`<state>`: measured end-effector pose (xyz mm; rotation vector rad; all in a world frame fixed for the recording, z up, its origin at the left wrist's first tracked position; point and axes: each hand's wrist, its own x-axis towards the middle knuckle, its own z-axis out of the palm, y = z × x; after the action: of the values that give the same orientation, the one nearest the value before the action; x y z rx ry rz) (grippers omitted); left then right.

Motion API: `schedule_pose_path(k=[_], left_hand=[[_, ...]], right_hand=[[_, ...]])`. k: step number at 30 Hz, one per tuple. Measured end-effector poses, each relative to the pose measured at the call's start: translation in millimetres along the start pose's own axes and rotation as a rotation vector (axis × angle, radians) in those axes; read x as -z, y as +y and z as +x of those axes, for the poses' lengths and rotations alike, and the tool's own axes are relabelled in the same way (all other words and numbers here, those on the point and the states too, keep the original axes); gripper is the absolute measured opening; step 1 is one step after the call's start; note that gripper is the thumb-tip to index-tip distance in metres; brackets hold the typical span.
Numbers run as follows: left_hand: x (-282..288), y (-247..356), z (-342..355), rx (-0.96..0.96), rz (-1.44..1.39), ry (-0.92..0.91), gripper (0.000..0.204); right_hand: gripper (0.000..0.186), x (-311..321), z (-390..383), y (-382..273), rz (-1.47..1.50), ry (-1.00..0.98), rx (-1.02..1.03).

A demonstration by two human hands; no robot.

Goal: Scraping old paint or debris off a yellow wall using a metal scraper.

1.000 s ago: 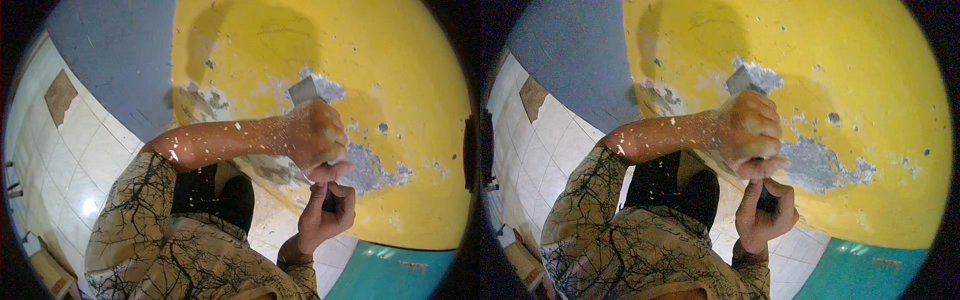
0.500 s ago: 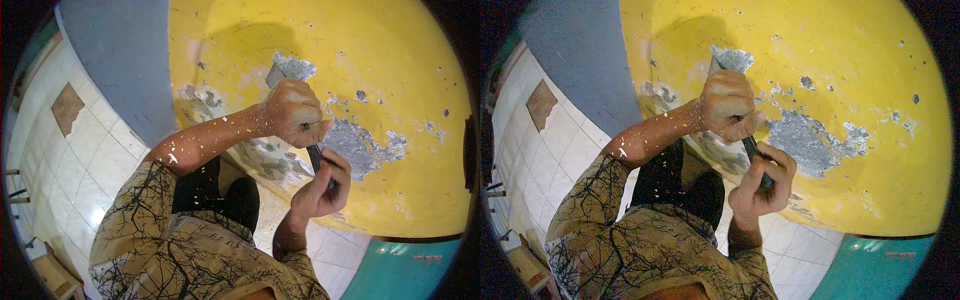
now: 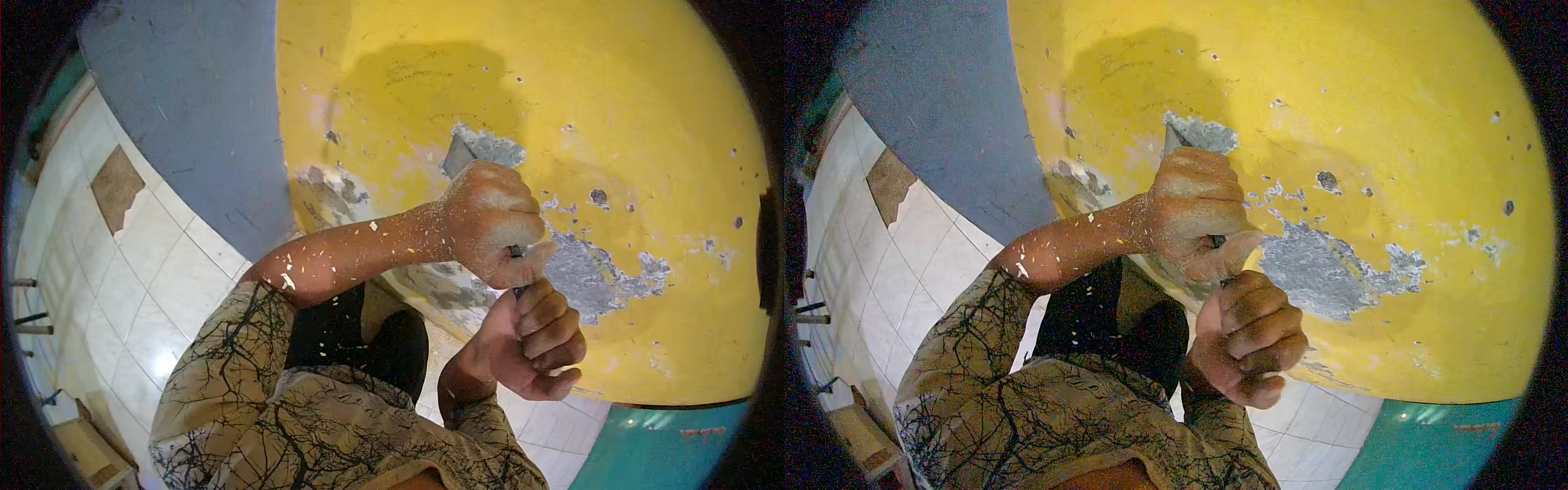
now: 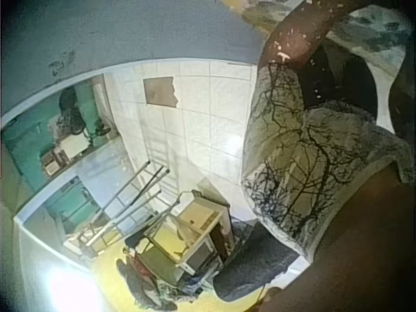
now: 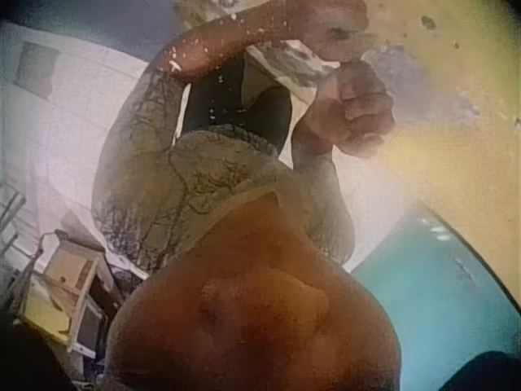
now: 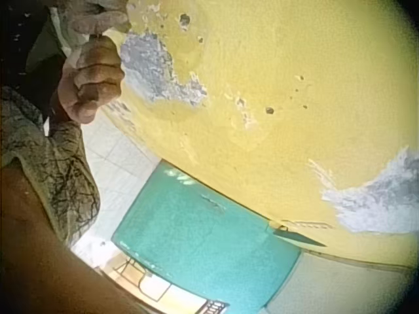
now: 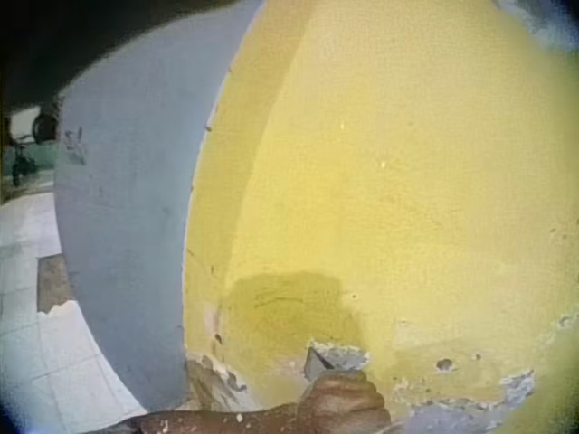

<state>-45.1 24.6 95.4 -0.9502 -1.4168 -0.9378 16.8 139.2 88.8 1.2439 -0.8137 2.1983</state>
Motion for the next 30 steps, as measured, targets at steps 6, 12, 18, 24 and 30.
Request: schedule_pose_path(k=[6, 12, 18, 24, 30], left_hand=[[-2, -3, 0, -0.003, 0.017, 0.006, 0.028], [1, 1, -6, 0.01, -0.048, -0.01, 0.018], [-8, 2, -3, 0.056, 0.07, 0.06, 0.023], [-6, -4, 0, 0.016, 0.146, -0.012, 0.019], [-14, -11, -3, -0.031, 0.095, 0.108, 0.019]], right_hand=[[0.043, 3, -6, -1, -0.118, -0.019, 0.117], [0.034, 3, -4, -10, -0.159, -0.084, -0.042], [0.04, 9, 7, -10, -0.121, -0.077, -0.05], [0.044, 7, 12, 2, -0.211, 0.006, 0.085], [0.035, 1, 19, 0, 0.057, -0.223, 0.112]])
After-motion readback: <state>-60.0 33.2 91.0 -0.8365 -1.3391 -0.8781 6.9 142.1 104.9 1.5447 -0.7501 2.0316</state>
